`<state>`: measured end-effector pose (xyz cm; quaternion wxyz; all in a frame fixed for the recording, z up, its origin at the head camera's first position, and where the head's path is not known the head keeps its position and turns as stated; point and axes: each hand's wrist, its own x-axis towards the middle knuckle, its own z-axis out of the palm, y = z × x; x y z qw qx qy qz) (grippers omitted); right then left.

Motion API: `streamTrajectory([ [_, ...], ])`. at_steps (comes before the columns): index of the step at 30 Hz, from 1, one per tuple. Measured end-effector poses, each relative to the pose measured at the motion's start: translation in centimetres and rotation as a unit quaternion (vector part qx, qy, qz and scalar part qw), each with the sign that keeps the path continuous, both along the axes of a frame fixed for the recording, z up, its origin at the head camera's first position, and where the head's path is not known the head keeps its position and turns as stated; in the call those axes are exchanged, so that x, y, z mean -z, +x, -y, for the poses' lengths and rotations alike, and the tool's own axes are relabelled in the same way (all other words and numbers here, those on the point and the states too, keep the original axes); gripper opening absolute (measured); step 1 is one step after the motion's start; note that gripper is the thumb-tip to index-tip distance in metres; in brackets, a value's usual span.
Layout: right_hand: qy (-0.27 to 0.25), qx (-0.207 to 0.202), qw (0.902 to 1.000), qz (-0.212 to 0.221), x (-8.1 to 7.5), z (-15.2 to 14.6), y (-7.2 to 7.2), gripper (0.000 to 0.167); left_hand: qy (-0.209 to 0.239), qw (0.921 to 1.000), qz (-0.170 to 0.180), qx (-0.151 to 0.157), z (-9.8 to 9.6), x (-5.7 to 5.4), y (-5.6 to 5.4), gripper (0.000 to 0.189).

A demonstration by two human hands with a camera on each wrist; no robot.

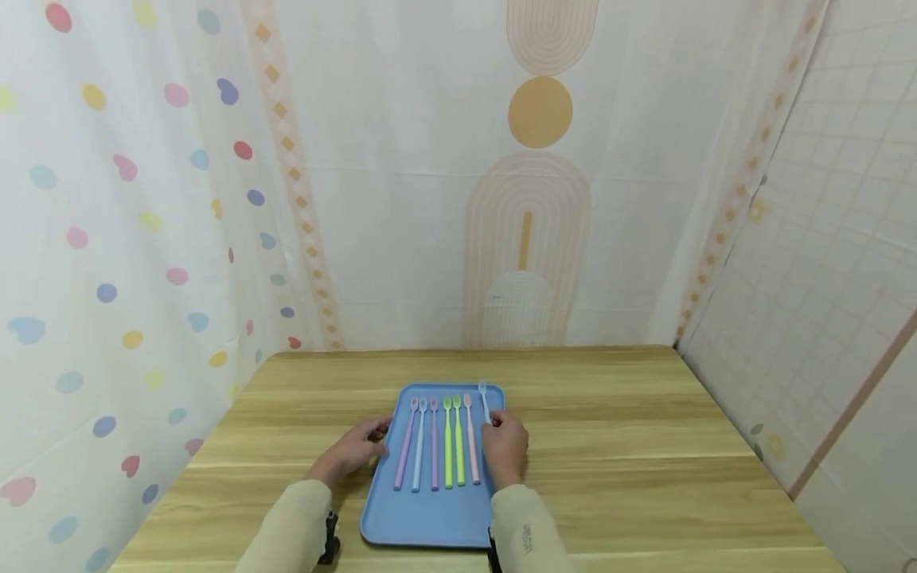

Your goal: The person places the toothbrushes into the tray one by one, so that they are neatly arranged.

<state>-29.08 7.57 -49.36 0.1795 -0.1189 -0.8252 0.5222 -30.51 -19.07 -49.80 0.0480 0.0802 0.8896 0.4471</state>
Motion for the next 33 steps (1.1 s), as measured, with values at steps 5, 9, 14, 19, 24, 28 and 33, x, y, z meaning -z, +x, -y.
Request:
streamTrajectory([
  [5,0.017,0.002,0.9998,-0.013,0.3,0.4,0.3,0.024,-0.002,1.0000,-0.002,-0.001,-0.1,0.0,0.0,0.063],
  [9,0.039,0.002,0.9991,-0.016,0.6,0.8,0.5,0.025,-0.001,1.0000,0.000,0.000,-0.1,0.1,-0.1,0.063],
  [14,0.094,-0.002,0.9954,-0.021,0.9,1.4,0.7,0.025,0.002,1.0000,0.004,-0.002,0.0,0.4,0.0,0.064],
  [19,0.149,-0.010,0.9885,-0.023,1.1,1.6,0.7,0.021,0.004,1.0000,0.002,-0.003,0.1,0.6,-0.1,0.063],
  [24,0.195,-0.022,0.9797,-0.041,0.9,1.7,0.9,0.016,0.003,0.9999,0.008,-0.006,0.1,0.6,-0.1,0.063],
  [28,0.197,-0.018,0.9783,-0.060,0.7,1.7,1.0,0.016,0.003,0.9999,0.012,-0.010,0.0,0.4,0.0,0.064],
  [33,0.160,-0.016,0.9858,-0.049,0.4,1.4,1.0,0.023,0.000,0.9999,0.009,-0.008,-0.1,0.2,-0.2,0.064],
])
